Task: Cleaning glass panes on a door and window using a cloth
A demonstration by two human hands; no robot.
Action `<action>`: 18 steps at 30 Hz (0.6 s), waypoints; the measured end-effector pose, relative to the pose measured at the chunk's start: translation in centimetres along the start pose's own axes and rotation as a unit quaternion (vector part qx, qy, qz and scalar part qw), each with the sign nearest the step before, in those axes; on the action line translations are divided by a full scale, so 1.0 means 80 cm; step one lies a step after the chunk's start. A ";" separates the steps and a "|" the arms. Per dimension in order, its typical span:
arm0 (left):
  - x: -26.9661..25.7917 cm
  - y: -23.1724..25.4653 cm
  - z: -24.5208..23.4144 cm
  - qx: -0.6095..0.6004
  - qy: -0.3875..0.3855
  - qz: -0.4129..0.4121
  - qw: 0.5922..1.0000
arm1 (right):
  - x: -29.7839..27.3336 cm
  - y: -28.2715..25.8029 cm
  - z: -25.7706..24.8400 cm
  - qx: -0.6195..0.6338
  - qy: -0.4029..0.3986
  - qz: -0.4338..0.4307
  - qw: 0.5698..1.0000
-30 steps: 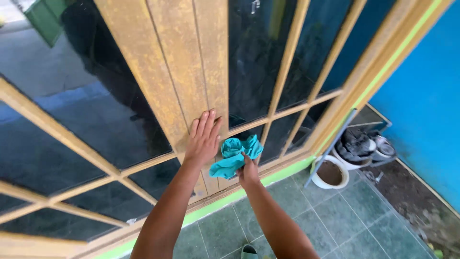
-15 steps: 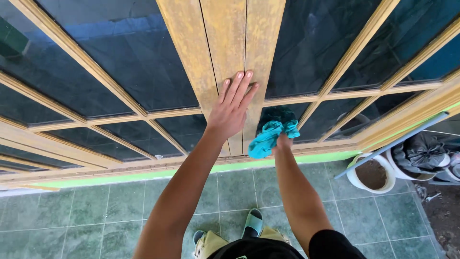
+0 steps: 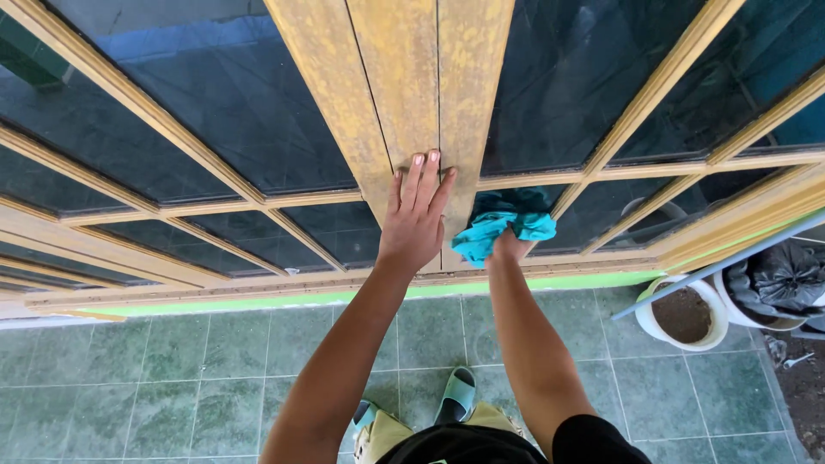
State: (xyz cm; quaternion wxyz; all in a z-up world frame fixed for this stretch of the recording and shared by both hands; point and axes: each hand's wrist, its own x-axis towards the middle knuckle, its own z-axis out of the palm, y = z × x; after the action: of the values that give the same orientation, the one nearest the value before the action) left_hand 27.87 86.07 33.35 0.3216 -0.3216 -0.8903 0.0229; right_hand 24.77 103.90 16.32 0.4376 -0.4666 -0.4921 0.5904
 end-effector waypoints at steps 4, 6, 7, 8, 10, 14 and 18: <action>-0.015 0.006 -0.001 -0.016 -0.008 -0.007 1.000 | 0.002 0.008 -0.046 -0.047 -0.044 0.149 0.987; -0.007 0.004 0.002 -0.018 -0.001 -0.007 1.000 | -0.015 -0.036 -0.048 -0.052 -0.055 0.193 0.978; -0.008 0.005 0.005 -0.018 0.003 -0.010 1.000 | -0.038 -0.073 -0.055 0.033 -0.053 0.161 0.985; -0.010 0.007 0.009 -0.018 0.007 -0.013 1.000 | -0.060 -0.109 -0.062 0.118 -0.051 0.127 0.984; -0.009 0.005 0.022 -0.018 0.014 -0.012 1.000 | -0.046 -0.074 -0.037 0.082 -0.029 0.049 0.995; -0.012 0.005 0.032 -0.024 0.020 -0.007 0.999 | 0.017 0.088 -0.017 -0.029 0.037 -0.071 0.996; -0.019 0.006 0.038 -0.006 0.031 0.001 0.999 | 0.055 0.152 -0.030 -0.126 0.011 0.262 0.957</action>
State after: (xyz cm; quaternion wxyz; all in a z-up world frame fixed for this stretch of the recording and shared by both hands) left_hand 27.23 86.08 29.96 0.3469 -0.3252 -0.8797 0.0075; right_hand 25.64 107.00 3.55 0.2104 -0.6371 -0.4183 0.6122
